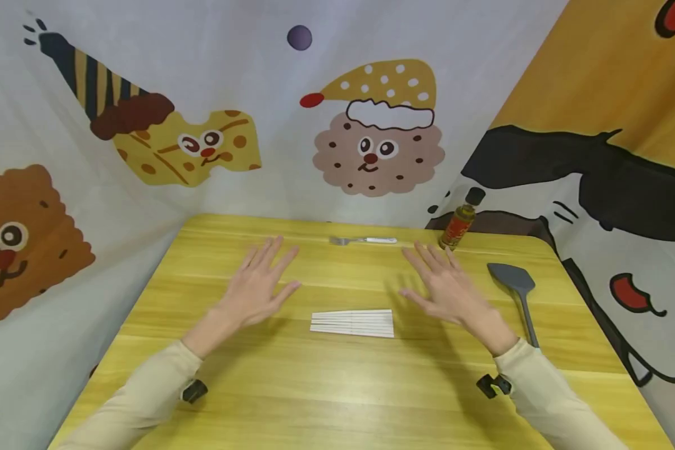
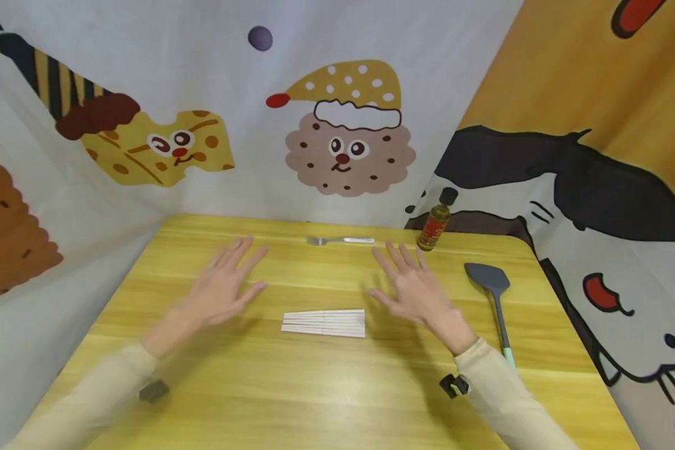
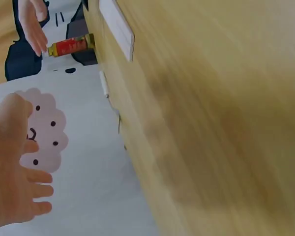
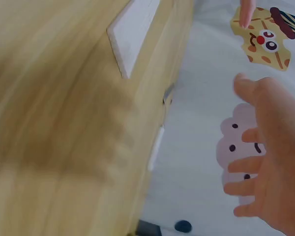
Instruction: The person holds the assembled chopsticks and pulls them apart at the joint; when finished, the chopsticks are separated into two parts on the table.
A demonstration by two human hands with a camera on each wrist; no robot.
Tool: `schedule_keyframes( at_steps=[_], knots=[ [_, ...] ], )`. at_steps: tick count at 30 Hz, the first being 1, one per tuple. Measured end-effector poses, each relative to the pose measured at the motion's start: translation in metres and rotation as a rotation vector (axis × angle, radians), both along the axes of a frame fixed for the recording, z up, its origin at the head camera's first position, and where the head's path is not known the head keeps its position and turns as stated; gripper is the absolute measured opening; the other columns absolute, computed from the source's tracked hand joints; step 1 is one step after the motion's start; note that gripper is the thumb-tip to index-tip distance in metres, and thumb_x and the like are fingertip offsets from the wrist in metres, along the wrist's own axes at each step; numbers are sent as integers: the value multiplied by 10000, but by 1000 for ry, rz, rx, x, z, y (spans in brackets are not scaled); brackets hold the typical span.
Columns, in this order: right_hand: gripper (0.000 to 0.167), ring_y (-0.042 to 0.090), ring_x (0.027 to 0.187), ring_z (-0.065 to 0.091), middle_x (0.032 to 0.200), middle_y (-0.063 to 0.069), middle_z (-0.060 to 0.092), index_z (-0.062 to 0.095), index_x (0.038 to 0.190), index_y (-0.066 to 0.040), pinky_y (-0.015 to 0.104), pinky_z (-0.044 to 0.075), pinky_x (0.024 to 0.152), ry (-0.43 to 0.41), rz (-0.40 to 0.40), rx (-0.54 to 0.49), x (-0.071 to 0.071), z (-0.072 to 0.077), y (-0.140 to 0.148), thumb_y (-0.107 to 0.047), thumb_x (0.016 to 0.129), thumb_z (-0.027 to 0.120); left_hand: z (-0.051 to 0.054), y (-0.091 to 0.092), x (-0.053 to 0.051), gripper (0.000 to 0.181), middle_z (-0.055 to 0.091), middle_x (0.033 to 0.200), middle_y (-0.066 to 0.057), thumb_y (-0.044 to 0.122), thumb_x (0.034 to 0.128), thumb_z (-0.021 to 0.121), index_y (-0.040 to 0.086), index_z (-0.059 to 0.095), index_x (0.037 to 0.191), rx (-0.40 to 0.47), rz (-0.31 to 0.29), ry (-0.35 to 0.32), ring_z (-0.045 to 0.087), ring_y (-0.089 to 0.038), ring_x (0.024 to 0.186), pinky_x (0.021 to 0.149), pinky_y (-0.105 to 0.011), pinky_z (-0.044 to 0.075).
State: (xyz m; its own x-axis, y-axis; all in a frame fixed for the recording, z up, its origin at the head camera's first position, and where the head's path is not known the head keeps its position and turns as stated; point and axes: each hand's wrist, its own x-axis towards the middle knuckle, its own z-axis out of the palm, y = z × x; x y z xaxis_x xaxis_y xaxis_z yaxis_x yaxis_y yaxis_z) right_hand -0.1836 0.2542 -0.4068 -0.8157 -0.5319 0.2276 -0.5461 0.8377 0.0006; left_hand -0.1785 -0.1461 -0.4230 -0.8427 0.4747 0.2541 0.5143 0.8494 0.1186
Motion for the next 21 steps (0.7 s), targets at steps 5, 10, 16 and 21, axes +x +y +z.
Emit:
schedule_keyframes(
  at_steps=[5, 10, 16, 21],
  knots=[
    [699, 454, 1330, 519, 1480, 256, 507, 466, 1490, -38, 628, 403, 1108, -39, 47, -122, 1, -10, -15, -383, 935, 716, -16, 17, -2, 593, 373, 1565, -258, 410, 1047, 507, 112, 388, 1545, 41, -31, 21, 397, -423, 1439, 1196, -565, 318],
    [570, 386, 1173, 641, 1320, 204, 638, 563, 1389, -23, 534, 542, 976, -129, 59, -274, 0, -25, -33, -218, 899, 778, -32, 34, 0, 483, 523, 1427, -233, 265, 1004, 617, 73, 517, 1437, 96, -87, 7, 565, -391, 1272, 1078, -535, 475],
    [410, 327, 1055, 677, 1198, 167, 690, 650, 1264, 1, 472, 580, 892, -258, 56, -345, -3, -44, -49, -130, 894, 768, -43, 52, -4, 466, 610, 1284, -187, 179, 1015, 600, 35, 496, 1446, 206, -177, -174, 659, -292, 1040, 897, -407, 587],
    [219, 230, 940, 688, 1064, 92, 727, 726, 1091, -38, 369, 593, 834, -313, 96, -349, -6, -60, -56, -61, 877, 767, -49, 63, -7, 484, 619, 1318, -208, 169, 1029, 568, 47, 455, 1482, 236, -212, -323, 664, -309, 1131, 930, -377, 586]
  ],
)
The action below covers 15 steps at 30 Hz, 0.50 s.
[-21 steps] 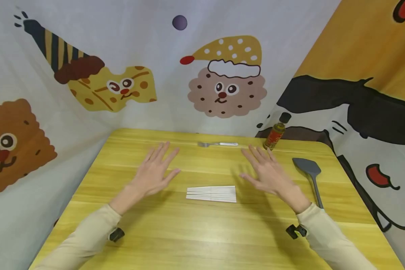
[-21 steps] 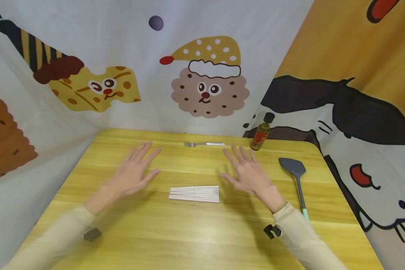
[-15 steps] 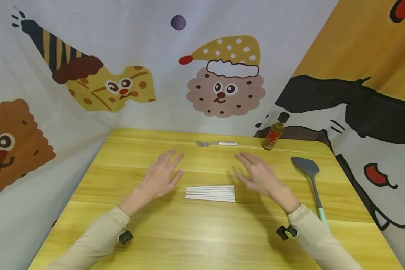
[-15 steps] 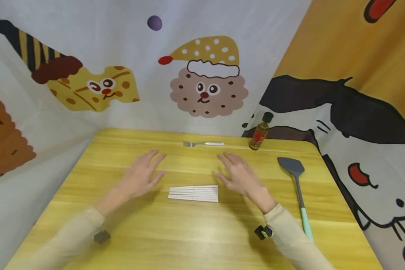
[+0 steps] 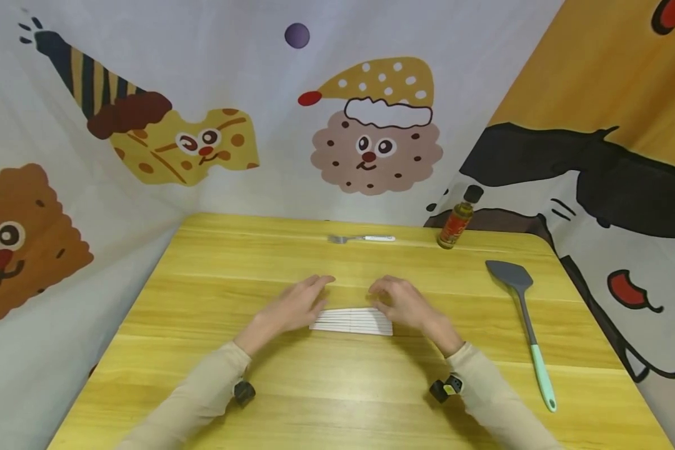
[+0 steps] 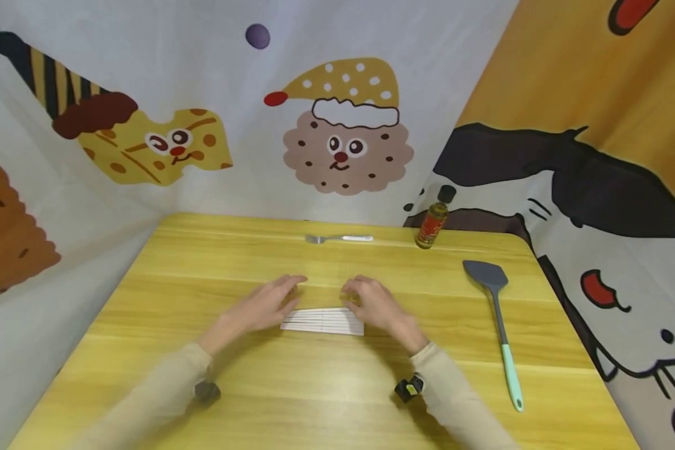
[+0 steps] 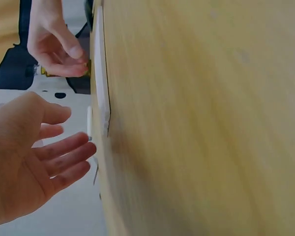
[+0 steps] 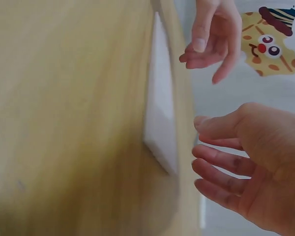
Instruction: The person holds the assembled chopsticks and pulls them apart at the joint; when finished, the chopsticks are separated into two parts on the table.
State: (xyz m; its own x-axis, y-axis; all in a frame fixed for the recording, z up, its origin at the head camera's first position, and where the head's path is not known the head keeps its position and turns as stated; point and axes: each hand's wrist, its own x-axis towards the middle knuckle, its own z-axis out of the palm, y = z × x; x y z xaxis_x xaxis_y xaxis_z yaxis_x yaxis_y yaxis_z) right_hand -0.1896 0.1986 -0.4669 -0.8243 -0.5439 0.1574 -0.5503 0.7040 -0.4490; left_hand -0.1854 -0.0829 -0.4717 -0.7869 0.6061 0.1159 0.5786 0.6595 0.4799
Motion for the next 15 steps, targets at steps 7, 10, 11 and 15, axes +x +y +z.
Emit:
schedule_keyframes(
  at_steps=[7, 10, 11, 15],
  knots=[
    [110, 151, 834, 659, 924, 43, 711, 758, 970, -72, 284, 575, 751, -50, 40, -48, -5, -15, -6, -25, 870, 766, -12, 14, -5, 293, 677, 1050, -69, 104, 1002, 598, 16, 635, 1280, 4, -84, -8, 633, -124, 871, 747, -217, 553],
    [102, 150, 835, 664, 914, 40, 705, 756, 960, -70, 280, 577, 755, -56, 42, -67, -6, -17, -6, -26, 868, 769, -14, 17, -6, 187, 668, 998, -72, 71, 986, 616, 16, 681, 1152, 22, -116, 7, 629, -149, 845, 730, -236, 556],
    [102, 146, 835, 666, 912, 38, 705, 757, 959, -70, 277, 578, 757, -54, 41, -68, -6, -18, -6, -27, 867, 770, -14, 17, -6, 158, 663, 990, -62, 71, 982, 621, 25, 686, 1119, 21, -119, 4, 624, -147, 848, 733, -233, 554],
    [96, 119, 815, 651, 893, 22, 697, 757, 953, -75, 249, 568, 740, -42, 39, -66, -6, -18, -8, -35, 868, 774, -16, 19, -9, 65, 656, 969, -33, 66, 963, 650, 57, 692, 1011, 4, -117, 7, 610, -137, 852, 740, -229, 545]
  ],
)
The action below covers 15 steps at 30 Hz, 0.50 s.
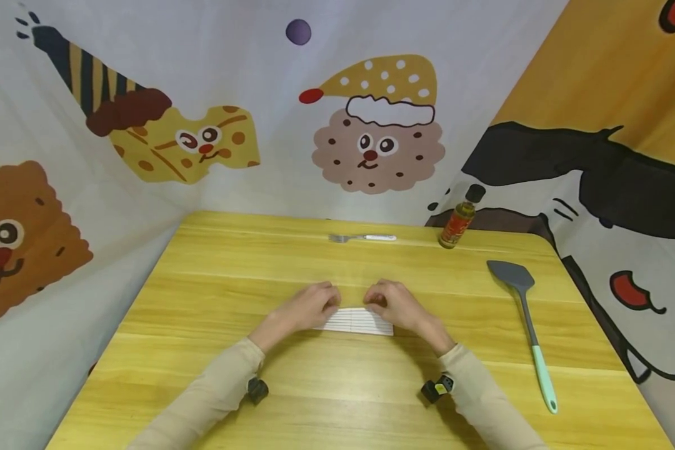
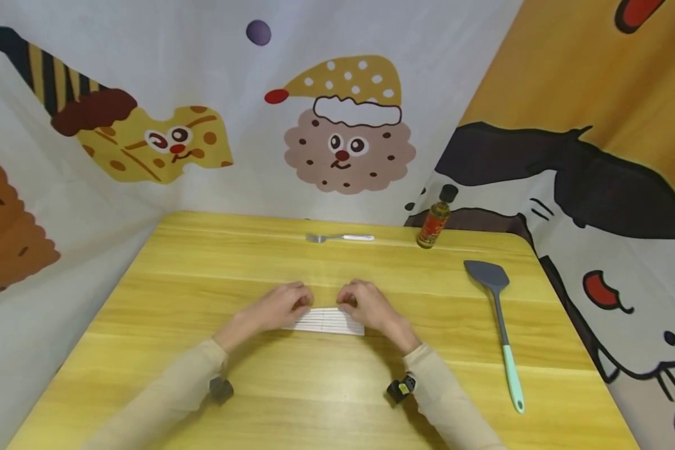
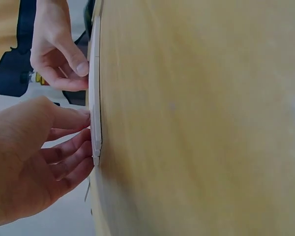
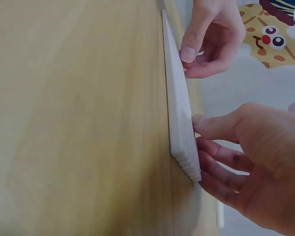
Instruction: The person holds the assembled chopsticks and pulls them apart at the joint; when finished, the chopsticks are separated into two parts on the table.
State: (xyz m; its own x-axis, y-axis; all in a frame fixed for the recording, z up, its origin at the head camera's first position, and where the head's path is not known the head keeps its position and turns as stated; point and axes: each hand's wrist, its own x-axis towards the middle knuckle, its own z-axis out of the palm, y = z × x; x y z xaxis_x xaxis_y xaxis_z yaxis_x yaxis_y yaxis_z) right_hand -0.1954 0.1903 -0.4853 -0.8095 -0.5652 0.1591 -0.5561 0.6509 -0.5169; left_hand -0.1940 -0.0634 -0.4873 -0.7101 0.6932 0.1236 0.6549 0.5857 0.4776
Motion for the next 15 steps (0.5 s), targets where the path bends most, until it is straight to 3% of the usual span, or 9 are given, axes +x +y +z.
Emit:
schedule_keyframes(
  at_steps=[8, 15],
  knots=[
    [53, 63, 773, 598, 871, -27, 667, 751, 936, -119, 209, 534, 685, 42, -31, 42, 0, -4, -5, -71, 915, 740, 2, 5, -2, 47, 626, 972, -28, 62, 978, 644, 70, 677, 1011, -71, 39, -17, 574, -123, 827, 708, -232, 517],
    [92, 84, 775, 626, 870, -12, 671, 748, 943, -114, 215, 545, 682, 48, -22, 27, -2, -7, -6, -35, 896, 750, 2, 11, -6, 67, 562, 915, -24, 13, 955, 654, 74, 630, 962, -130, 50, 32, 527, -130, 792, 683, -224, 493]
  ],
)
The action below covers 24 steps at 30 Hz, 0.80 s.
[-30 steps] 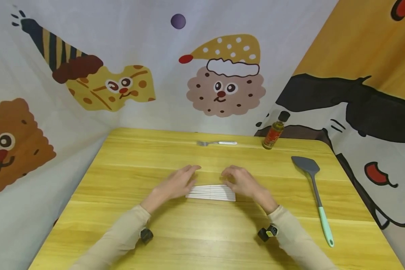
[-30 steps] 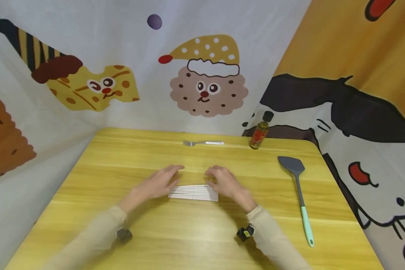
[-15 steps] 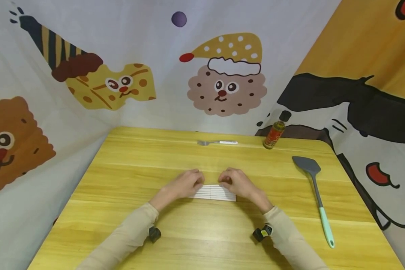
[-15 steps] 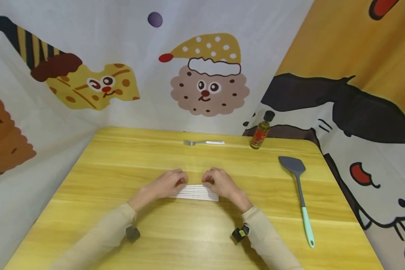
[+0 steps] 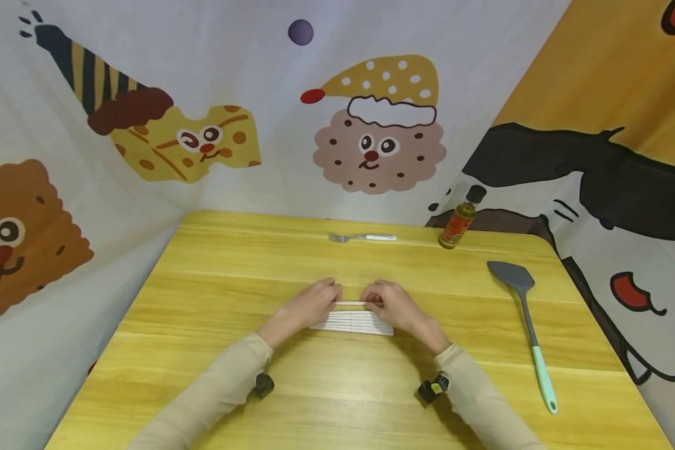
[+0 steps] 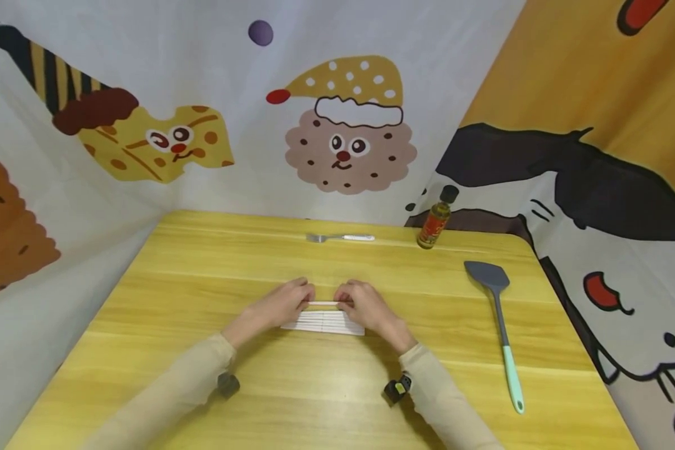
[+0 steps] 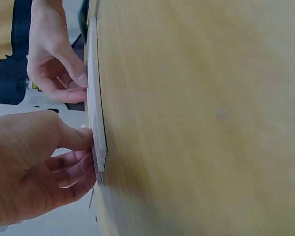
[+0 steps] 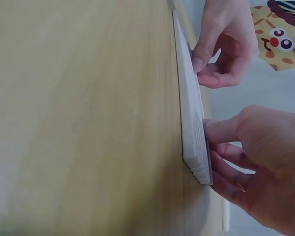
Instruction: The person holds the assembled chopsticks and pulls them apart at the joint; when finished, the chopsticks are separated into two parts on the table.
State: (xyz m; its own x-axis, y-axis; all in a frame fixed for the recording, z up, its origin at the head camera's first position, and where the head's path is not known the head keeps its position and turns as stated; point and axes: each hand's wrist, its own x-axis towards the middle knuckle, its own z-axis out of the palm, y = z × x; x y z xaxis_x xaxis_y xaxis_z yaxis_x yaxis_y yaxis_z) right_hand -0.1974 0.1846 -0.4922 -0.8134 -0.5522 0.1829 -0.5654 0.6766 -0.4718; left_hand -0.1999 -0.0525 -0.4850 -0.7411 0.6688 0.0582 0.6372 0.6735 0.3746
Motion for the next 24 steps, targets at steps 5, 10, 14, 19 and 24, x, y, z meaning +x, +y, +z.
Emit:
schedule_keyframes(
  at_steps=[5, 10, 14, 19, 24],
  knots=[
    [113, 114, 804, 643, 893, 4, 686, 748, 950, -92, 237, 568, 729, 29, 24, 22, -2, 3, 4, 1, 888, 745, 1, 5, -1, 83, 571, 965, -38, 9, 967, 638, 53, 640, 1037, -10, -15, -27, 561, -141, 837, 708, -201, 516],
    [112, 183, 862, 645, 926, 31, 685, 737, 951, -64, 326, 584, 789, 150, 57, 48, -1, 13, 9, 23, 882, 733, 10, 4, 0, 128, 642, 998, -72, -3, 967, 632, 22, 677, 1085, 33, -50, -2, 639, -179, 887, 766, -220, 565],
    [85, 193, 863, 625, 936, 48, 661, 711, 948, -35, 338, 575, 765, 217, 79, 36, 0, 20, 14, 32, 896, 709, 22, 2, 2, 119, 671, 973, -80, -19, 936, 660, 9, 703, 1043, 51, -55, 86, 667, -196, 874, 780, -240, 584],
    [89, 188, 854, 604, 930, 55, 642, 677, 956, -30, 323, 557, 748, 325, 120, 49, 0, 24, 18, 38, 901, 695, 35, 1, 5, 135, 672, 940, -74, -49, 880, 703, 13, 719, 998, 50, -37, 197, 670, -182, 848, 765, -207, 581],
    [98, 193, 835, 591, 930, 74, 638, 653, 974, -27, 313, 545, 721, 427, 150, 50, 3, 33, 20, 49, 914, 673, 46, -1, 10, 175, 658, 922, -66, -92, 836, 716, 17, 718, 973, 77, -30, 245, 654, -171, 836, 753, -188, 575]
  ],
)
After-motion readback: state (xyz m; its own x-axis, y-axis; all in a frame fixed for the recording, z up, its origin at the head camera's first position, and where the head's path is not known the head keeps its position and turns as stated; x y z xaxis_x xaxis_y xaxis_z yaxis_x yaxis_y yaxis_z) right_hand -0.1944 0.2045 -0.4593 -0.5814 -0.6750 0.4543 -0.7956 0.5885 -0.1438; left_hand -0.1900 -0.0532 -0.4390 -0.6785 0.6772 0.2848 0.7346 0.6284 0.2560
